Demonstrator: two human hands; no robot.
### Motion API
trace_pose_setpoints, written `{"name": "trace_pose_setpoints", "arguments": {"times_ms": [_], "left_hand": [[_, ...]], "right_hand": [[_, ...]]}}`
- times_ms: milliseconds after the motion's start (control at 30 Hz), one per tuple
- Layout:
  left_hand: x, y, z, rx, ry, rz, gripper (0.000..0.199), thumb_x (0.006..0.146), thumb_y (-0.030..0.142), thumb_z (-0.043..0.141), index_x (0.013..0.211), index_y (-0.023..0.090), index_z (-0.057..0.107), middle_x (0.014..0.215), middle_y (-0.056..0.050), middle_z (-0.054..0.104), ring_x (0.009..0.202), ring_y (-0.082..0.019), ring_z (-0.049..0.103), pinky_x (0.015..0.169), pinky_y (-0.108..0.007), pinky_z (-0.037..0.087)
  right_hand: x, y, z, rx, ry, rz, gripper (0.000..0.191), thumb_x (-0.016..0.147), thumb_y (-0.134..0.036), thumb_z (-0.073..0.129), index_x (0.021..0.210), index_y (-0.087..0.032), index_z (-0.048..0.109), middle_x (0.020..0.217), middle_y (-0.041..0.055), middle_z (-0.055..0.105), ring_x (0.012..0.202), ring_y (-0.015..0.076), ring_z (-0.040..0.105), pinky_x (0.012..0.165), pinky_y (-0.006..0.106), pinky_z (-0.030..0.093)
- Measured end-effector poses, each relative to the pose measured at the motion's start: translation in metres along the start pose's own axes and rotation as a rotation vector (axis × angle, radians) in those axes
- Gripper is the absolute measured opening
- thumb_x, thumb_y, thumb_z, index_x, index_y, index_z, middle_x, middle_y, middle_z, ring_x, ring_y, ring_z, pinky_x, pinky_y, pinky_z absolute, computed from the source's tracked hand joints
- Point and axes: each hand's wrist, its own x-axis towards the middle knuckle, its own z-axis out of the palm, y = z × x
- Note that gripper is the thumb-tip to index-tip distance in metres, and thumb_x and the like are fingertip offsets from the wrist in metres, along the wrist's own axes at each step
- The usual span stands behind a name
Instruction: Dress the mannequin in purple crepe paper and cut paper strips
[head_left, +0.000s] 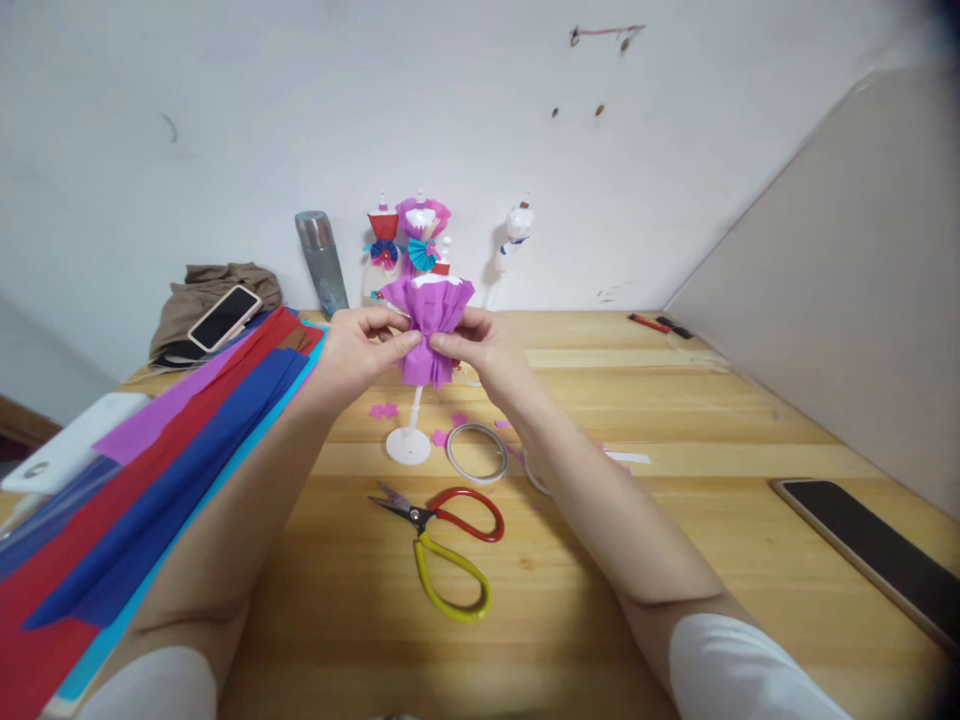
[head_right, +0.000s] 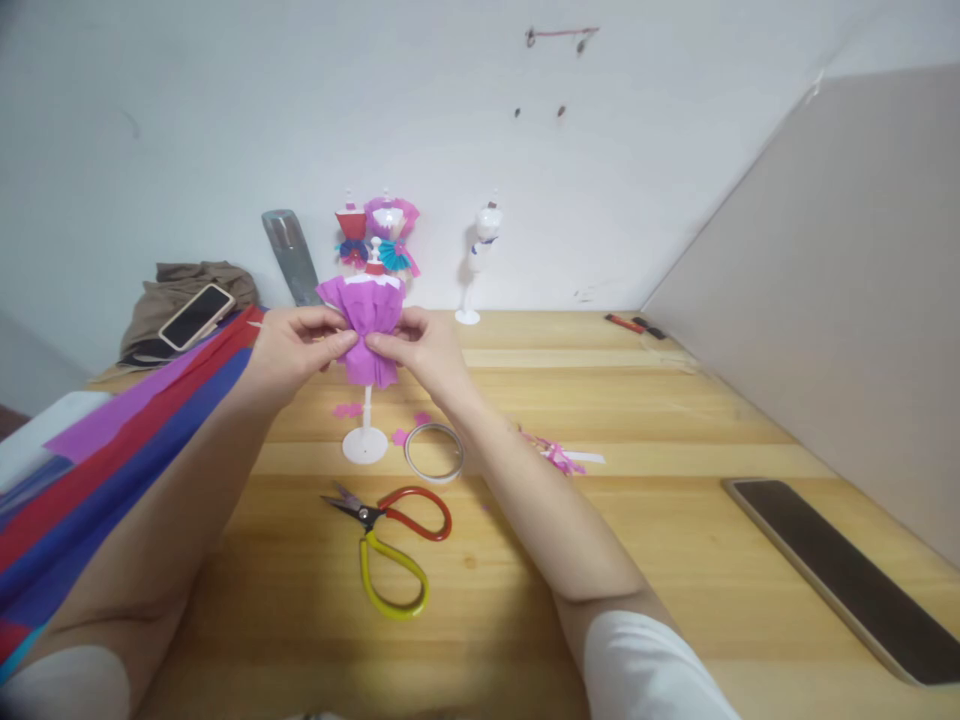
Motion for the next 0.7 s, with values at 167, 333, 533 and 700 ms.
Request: {"name": "trace_pose_setpoints", "arguments": {"times_ms": [167,333,533,700], "left_hand": [[-0.002,0.002,0.006,0.042,0.048,0.004,0.033,0.065,0.046,0.088,0.070,0.018,0.072,0.065,-0.001,0.065,0.060,-0.013,0.053,0.055,-0.026,0.042],[-0.005,-0.004,0.020,0.091,0.113,0.010,0.020,0.070,0.037,0.076,0.066,0.020,0.065,0.053,0.004,0.050,0.050,-0.010,0.041,0.049,-0.025,0.030],[-0.003,-0.006,0.021,0.066,0.086,-0.011,0.020,0.070,0.035,0.075,0.065,0.020,0.063,0.052,0.004,0.049,0.050,-0.010,0.043,0.049,-0.024,0.031],[-0.005,0.009,0.007,0.029,-0.038,-0.001,0.027,0.072,0.042,0.080,0.068,0.019,0.068,0.058,0.002,0.057,0.056,-0.012,0.049,0.052,-0.024,0.039]], "right_hand": [[0.000,0.001,0.000,-0.031,-0.005,0.005,0.045,0.052,-0.046,0.099,0.081,-0.021,0.076,0.071,-0.0005,0.071,0.066,0.0158,0.060,0.067,0.033,0.053],[0.002,0.006,-0.001,-0.094,0.012,-0.010,0.045,0.055,-0.049,0.098,0.082,-0.021,0.075,0.075,0.0005,0.070,0.070,0.0168,0.059,0.068,0.033,0.050],[0.004,0.008,-0.002,-0.143,0.051,-0.023,0.043,0.055,-0.049,0.096,0.081,-0.021,0.076,0.072,-0.0012,0.067,0.068,0.0150,0.053,0.065,0.031,0.046],[0.002,0.001,-0.003,-0.065,0.007,0.002,0.043,0.053,-0.046,0.097,0.081,-0.021,0.077,0.070,-0.0016,0.070,0.064,0.0136,0.056,0.060,0.029,0.046]]}}
